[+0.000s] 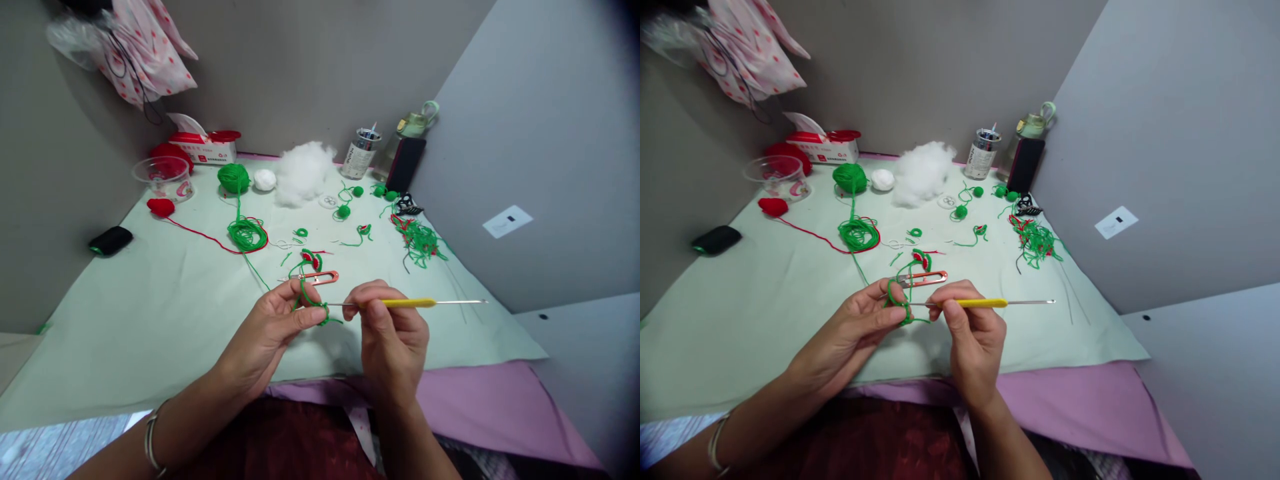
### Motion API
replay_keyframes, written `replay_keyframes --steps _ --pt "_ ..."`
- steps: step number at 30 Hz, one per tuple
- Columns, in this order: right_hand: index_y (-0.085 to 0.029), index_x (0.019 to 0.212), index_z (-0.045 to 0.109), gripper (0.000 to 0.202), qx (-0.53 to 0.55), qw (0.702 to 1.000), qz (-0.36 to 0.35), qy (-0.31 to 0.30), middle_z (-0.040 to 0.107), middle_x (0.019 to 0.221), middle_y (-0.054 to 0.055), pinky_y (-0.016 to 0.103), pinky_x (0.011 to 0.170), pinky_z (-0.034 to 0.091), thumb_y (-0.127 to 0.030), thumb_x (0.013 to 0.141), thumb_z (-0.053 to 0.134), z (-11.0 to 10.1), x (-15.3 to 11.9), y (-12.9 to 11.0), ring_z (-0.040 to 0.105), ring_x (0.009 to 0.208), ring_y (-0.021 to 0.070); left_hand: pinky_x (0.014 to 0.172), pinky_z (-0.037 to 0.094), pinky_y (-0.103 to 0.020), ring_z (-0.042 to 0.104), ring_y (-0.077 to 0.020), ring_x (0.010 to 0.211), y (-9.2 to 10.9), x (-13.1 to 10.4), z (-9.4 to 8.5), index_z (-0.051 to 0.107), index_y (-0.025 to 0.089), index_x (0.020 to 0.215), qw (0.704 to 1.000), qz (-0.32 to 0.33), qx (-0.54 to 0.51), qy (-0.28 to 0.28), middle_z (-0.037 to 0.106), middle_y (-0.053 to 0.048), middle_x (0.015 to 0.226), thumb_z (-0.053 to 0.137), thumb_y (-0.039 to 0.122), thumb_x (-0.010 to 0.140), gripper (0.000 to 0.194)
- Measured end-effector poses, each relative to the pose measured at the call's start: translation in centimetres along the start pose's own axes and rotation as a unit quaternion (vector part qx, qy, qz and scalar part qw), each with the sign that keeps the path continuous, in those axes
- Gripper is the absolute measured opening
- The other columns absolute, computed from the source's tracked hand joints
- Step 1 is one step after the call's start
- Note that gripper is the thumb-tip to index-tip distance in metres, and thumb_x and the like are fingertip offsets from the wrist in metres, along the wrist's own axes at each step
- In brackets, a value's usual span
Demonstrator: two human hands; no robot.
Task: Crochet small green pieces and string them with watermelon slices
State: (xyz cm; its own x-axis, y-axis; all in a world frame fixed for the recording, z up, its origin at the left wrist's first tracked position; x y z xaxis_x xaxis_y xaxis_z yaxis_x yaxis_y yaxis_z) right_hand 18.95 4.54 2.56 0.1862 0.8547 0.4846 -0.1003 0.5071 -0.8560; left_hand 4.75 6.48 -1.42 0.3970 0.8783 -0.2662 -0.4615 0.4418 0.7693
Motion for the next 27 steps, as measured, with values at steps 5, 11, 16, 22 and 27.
replay_keyframes --steps 5,11,16,22,27 --pt "-0.021 0.094 0.073 0.019 -0.033 0.999 -0.02 0.011 0.064 0.08 0.002 0.03 0.066 0.048 -0.016 0.099 0.056 0.1 -0.1 -0.3 0.059 0.073 0.014 0.076 0.037 -0.026 0.05 -0.0139 0.081 0.1 0.1 -0.1 0.065 0.02 0.08 1.0 0.008 0.019 0.009 0.055 0.003 0.076 0.086 0.026 0.073 0.023" --pt "-0.021 0.098 0.073 0.021 -0.102 0.991 -0.089 0.014 0.066 0.082 0.002 0.03 0.065 0.048 -0.01 0.098 0.054 0.4 -0.6 -1.6 0.06 0.075 0.0146 0.077 0.037 -0.027 0.051 -0.0158 0.084 0.3 0.0 -0.4 0.065 0.021 0.077 0.998 0.027 0.039 0.03 0.053 0.002 0.073 0.085 0.025 0.073 0.021" --pt "-0.019 0.104 0.072 0.025 -0.211 0.964 -0.161 -0.027 0.069 0.087 0.004 0.032 0.07 0.053 -0.004 0.094 0.056 1.4 -1.3 -2.8 0.065 0.082 0.0167 0.076 0.037 -0.026 0.049 -0.0138 0.082 0.6 -0.1 -0.5 0.065 0.02 0.076 0.997 0.051 0.036 0.05 0.058 0.003 0.078 0.085 0.023 0.073 0.02" --pt "-0.023 0.114 0.072 0.03 -0.284 0.931 -0.228 -0.028 0.072 0.098 0.006 0.031 0.068 0.057 -0.005 0.094 0.058 2.0 -2.3 -3.3 0.069 0.084 0.0174 0.078 0.039 -0.027 0.051 -0.013 0.081 0.7 0.1 -0.5 0.067 0.019 0.081 0.996 0.073 0.019 0.052 0.061 0.002 0.082 0.083 0.022 0.076 0.018" --pt "-0.024 0.115 0.07 0.03 -0.273 0.938 -0.208 -0.046 0.072 0.096 0.006 0.033 0.069 0.057 -0.007 0.094 0.056 2.0 -2.1 -3.1 0.069 0.084 0.0189 0.077 0.041 -0.025 0.052 -0.0122 0.081 1.1 -0.2 -0.8 0.067 0.02 0.082 0.99 0.113 0.053 0.065 0.061 0.003 0.081 0.084 0.021 0.077 0.017"
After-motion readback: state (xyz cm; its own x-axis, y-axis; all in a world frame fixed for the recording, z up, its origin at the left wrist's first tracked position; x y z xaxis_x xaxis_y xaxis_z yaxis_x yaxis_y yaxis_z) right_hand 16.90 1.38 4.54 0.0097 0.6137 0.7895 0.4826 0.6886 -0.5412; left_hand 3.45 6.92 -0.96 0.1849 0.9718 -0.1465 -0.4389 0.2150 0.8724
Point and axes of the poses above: each hand's wrist, its own x-axis towards the middle knuckle, its own z-axis out of the palm, y = z × x, the point moved 8 cm from there along x, towards the middle knuckle
